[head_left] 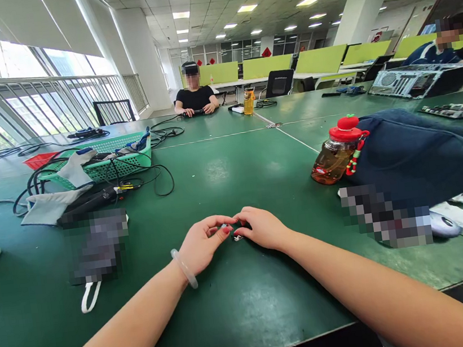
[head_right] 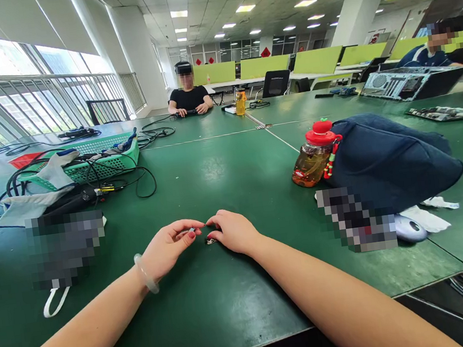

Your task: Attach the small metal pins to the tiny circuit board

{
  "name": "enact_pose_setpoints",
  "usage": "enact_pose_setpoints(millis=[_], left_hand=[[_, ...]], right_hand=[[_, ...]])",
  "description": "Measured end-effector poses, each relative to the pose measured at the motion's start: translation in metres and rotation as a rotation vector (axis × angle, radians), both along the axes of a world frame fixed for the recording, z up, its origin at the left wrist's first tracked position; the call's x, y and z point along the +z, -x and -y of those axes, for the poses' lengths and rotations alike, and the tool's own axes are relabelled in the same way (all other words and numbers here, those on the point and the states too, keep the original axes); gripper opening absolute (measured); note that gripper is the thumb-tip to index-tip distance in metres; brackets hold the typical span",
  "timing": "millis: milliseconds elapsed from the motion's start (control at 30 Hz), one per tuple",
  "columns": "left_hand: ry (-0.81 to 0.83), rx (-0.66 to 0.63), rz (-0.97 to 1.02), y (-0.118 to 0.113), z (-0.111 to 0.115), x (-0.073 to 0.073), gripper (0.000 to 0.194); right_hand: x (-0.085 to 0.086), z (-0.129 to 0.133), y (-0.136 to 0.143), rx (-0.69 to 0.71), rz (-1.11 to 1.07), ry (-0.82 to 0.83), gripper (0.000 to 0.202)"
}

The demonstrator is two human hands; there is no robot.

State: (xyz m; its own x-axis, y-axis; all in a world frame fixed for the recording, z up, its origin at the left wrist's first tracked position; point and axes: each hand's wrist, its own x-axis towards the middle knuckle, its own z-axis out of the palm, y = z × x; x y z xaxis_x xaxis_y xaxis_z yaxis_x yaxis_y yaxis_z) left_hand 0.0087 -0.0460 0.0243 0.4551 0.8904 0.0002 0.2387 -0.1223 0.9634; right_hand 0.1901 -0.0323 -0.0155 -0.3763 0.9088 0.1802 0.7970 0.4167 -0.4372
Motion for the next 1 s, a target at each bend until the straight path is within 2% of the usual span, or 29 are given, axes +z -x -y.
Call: enact_pose_setpoints(millis=[133, 267, 333, 533, 833, 1000], left_hand=[[0.054, -0.021, 0.041, 0.002, 0.000, -0.004, 0.031], [0.026, -0.039, 0.035, 0.004, -0.008, -0.015, 0.029], [-0.001, -0.011, 0.003, 0.004, -0.010, -0.019, 0.029], [-0.029, 0.115, -0.132, 0.004, -0.015, -0.023, 0.033], [0.034, 0.092, -0.026, 0.001, -0.015, -0.026, 0.031], [0.070, 0.084, 0.028, 0.004, -0.017, -0.031, 0.035]], right_hand=[[0.004, 0.002, -0.004, 0.062, -0.018, 0.014, 0.020], [0.011, 0.006, -0.009, 0.149, -0.060, 0.071, 0.027], [0.012, 0.008, -0.008, 0.182, -0.045, 0.074, 0.030], [0.006, 0.011, 0.002, 0.238, 0.026, 0.015, 0.019], [0.002, 0.007, 0.003, 0.188, -0.024, 0.008, 0.019], [0.003, 0.006, 0.002, 0.146, -0.135, 0.035, 0.014]])
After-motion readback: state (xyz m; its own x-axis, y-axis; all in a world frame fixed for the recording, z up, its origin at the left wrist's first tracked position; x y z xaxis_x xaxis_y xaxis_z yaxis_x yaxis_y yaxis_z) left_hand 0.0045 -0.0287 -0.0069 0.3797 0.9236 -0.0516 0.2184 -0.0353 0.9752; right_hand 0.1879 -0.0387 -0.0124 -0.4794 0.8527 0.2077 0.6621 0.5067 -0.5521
